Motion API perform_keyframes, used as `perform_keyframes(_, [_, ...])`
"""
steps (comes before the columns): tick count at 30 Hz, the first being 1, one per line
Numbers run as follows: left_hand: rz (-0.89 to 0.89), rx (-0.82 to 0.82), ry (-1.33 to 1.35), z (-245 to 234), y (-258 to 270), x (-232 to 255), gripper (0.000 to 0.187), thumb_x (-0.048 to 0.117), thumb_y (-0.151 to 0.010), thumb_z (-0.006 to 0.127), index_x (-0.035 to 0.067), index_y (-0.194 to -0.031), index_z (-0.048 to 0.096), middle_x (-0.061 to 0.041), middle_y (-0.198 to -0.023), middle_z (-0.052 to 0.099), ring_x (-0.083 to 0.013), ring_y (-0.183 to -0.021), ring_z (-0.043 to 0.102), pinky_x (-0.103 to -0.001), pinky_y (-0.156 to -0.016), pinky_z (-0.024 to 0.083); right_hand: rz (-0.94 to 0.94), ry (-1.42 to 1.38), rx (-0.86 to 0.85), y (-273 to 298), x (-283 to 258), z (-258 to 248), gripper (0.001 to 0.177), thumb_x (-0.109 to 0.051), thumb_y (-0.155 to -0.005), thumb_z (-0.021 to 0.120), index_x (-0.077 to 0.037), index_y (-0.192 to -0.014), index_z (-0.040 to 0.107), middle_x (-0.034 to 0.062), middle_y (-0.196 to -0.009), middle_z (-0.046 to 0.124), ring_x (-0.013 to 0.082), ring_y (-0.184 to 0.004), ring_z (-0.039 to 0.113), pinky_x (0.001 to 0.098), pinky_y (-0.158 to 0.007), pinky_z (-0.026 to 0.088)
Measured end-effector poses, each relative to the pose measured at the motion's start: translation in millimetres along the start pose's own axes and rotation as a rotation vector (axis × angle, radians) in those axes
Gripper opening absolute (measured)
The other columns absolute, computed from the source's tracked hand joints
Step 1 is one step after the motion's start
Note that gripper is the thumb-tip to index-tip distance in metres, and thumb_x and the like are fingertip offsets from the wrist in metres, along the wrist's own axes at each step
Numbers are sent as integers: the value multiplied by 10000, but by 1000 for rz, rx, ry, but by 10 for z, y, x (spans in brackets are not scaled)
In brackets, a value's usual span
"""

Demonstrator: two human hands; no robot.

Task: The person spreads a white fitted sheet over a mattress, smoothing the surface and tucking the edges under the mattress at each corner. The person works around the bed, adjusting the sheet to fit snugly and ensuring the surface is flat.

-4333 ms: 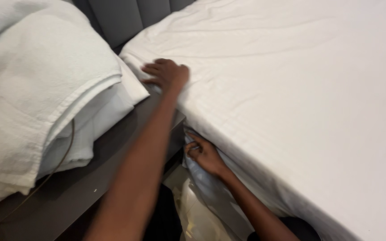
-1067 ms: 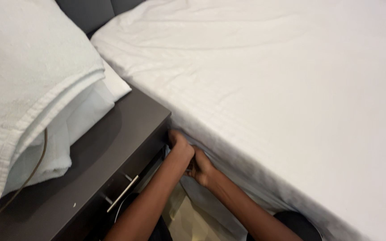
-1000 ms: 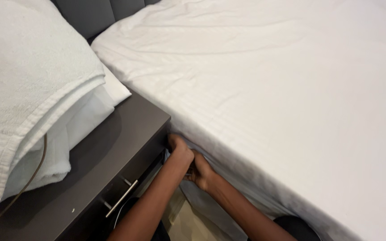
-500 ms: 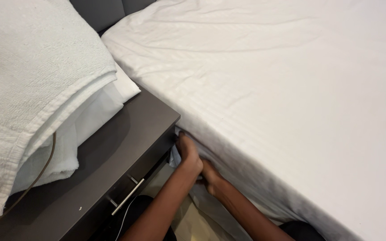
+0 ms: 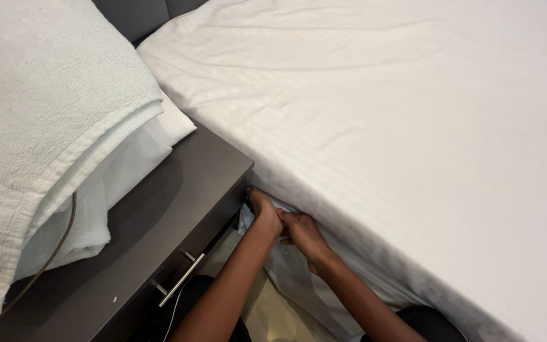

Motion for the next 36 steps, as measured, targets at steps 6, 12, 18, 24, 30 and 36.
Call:
perform_keyframes(6, [252, -59, -109, 98, 150, 131, 655, 382, -1018, 370, -28, -1525, 314, -273, -1563, 403, -436, -1379, 527, -528, -1084, 476, -429, 100, 187, 209, -499, -171, 344, -170, -1000, 502, 22, -1208, 698, 124, -1021, 768, 170, -920, 716, 323, -847, 553])
perform_keyframes(12, [5, -30, 151, -10, -37, -134, 755, 560, -1050, 222, 93, -1636, 132, -331, -1554, 417, -421, -1404, 527, -458, -1106, 456, -528, 21, 242, 322, -503, -113, 290, -127, -1006, 534, 35, -1071, 766, 110, -924, 783, 160, -824, 710, 325, -762, 572])
perform_keyframes(18, [67, -14, 23, -93, -591, -131, 767, 594, -1029, 136, 146, -1649, 185, -113, -1689, 250, -312, -1509, 336, -469, -1186, 375, -200, -154, 268, 120, 24, -89, 329, -176, -1006, 512, -46, -1127, 789, 95, -1023, 797, 185, -875, 727, 355, -794, 581])
perform_keyframes(24, [190, -31, 195, -214, -830, -436, 782, 639, -1023, 184, 145, -1621, 280, -93, -1666, 335, -276, -1510, 365, -416, -1230, 292, 18, -314, 281, -81, 759, -110, 398, -268, -1017, 489, -84, -1305, 694, 117, -1228, 731, 248, -1094, 672, 395, -914, 549])
perform_keyframes(30, [151, 80, 71, -108, -436, -382, 704, 483, -1023, 293, 57, -1583, 263, -162, -1599, 295, -330, -1462, 317, -475, -1225, 249, 378, -555, 271, -116, 1532, -166, 504, -357, -1049, 457, -50, -1446, 511, 142, -1383, 579, 335, -1231, 586, 448, -943, 550])
perform_keyframes(36, [608, 235, -468, 13, 535, 49, 651, 326, -1024, 402, -31, -1545, 246, -231, -1533, 256, -384, -1413, 270, -535, -1220, 205, 137, -220, 9, 323, 550, -313, 513, -366, -1024, 404, -24, -1341, 619, 142, -1255, 690, 266, -1175, 623, 405, -936, 535])
Point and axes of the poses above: each hand's wrist, its own y-axis away from the middle knuckle, its own z-axis out of the palm, x = y × z, the point moved 10 cm from there along -y, towards the middle knuckle
